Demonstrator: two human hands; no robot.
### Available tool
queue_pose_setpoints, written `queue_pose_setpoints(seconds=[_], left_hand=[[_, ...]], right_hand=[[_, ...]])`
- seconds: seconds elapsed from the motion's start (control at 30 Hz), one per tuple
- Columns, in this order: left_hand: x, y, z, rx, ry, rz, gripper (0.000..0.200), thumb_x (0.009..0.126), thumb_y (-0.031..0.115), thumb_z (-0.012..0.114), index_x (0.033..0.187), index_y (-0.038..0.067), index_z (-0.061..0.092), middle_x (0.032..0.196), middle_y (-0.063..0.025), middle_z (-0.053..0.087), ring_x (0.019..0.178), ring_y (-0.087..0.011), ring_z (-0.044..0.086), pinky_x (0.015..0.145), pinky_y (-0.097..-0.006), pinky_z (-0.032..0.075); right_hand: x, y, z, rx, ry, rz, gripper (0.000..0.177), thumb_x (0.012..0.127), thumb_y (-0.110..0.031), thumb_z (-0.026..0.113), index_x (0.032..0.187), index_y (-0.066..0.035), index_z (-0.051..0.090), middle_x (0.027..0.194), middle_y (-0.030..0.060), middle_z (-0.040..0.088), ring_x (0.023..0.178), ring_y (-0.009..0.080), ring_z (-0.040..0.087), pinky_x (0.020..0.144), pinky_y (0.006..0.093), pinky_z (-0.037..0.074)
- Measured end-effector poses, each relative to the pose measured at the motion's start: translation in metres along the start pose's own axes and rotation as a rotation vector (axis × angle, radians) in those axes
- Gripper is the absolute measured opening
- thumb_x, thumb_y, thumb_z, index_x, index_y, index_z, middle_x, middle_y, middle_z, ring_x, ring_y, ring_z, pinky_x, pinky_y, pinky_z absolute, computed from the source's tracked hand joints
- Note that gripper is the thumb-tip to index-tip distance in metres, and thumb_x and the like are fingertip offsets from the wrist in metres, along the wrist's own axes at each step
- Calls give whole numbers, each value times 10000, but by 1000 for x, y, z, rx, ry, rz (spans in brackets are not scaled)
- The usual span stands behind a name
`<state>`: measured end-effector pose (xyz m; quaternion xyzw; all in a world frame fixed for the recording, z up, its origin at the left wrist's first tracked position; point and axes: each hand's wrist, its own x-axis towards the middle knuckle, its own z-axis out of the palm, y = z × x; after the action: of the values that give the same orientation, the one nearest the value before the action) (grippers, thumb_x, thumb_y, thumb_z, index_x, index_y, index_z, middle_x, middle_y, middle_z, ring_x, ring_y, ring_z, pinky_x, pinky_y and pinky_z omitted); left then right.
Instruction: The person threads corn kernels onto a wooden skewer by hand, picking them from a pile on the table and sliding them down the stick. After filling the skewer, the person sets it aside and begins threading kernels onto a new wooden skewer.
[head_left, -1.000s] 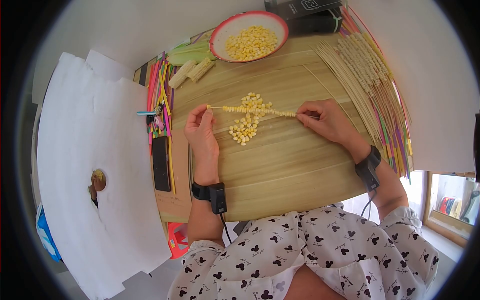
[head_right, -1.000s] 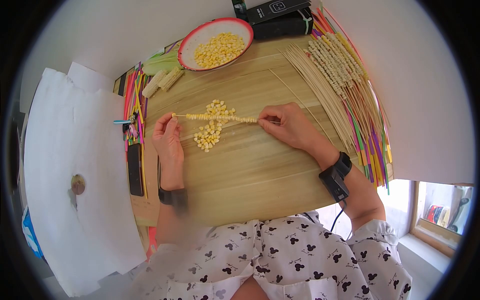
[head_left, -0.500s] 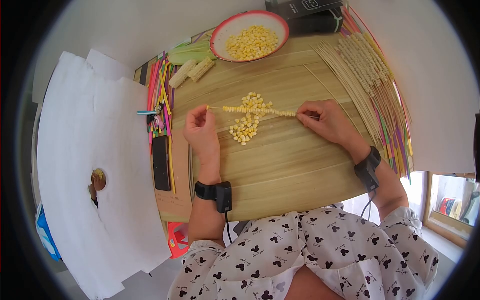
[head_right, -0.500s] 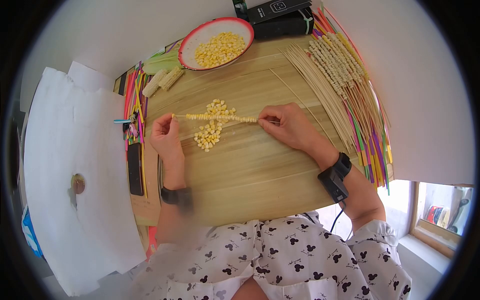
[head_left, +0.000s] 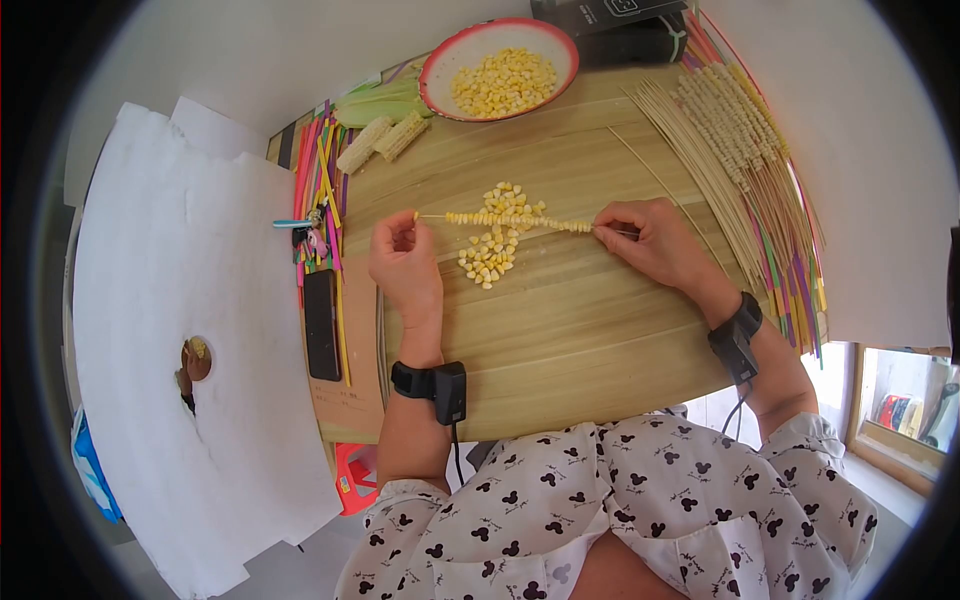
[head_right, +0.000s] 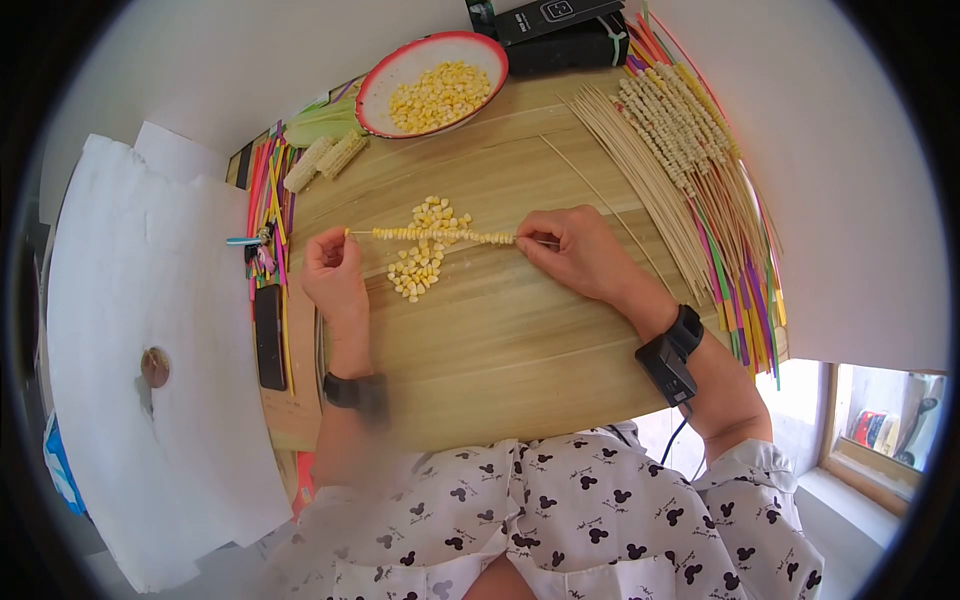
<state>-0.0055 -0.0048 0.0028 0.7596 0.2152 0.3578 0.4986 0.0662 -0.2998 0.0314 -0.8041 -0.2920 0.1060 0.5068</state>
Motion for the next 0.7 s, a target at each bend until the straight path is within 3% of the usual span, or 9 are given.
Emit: queue_pose_setpoints(seconds=[0.2, 0.7], left_hand=[[-1, 0, 1, 68, 3, 9, 107, 837, -16, 677, 935, 10, 645, 799, 7, 631, 681, -43, 549, 633, -190, 452], [-1, -2, 3, 26, 4, 29, 89, 853, -16, 672, 933, 10, 644, 809, 11, 627, 677, -36, 527, 615, -187, 428]], right_hand=[[0, -2, 0, -33, 11, -16, 118, 870, -119, 651, 886, -2, 657, 689, 130, 636, 588, 210, 606, 576, 316, 478], [0, 0, 1, -32, 17, -18, 116, 869, -125, 651, 883, -11, 664, 695, 129, 644, 595, 223, 617, 578, 321, 481]])
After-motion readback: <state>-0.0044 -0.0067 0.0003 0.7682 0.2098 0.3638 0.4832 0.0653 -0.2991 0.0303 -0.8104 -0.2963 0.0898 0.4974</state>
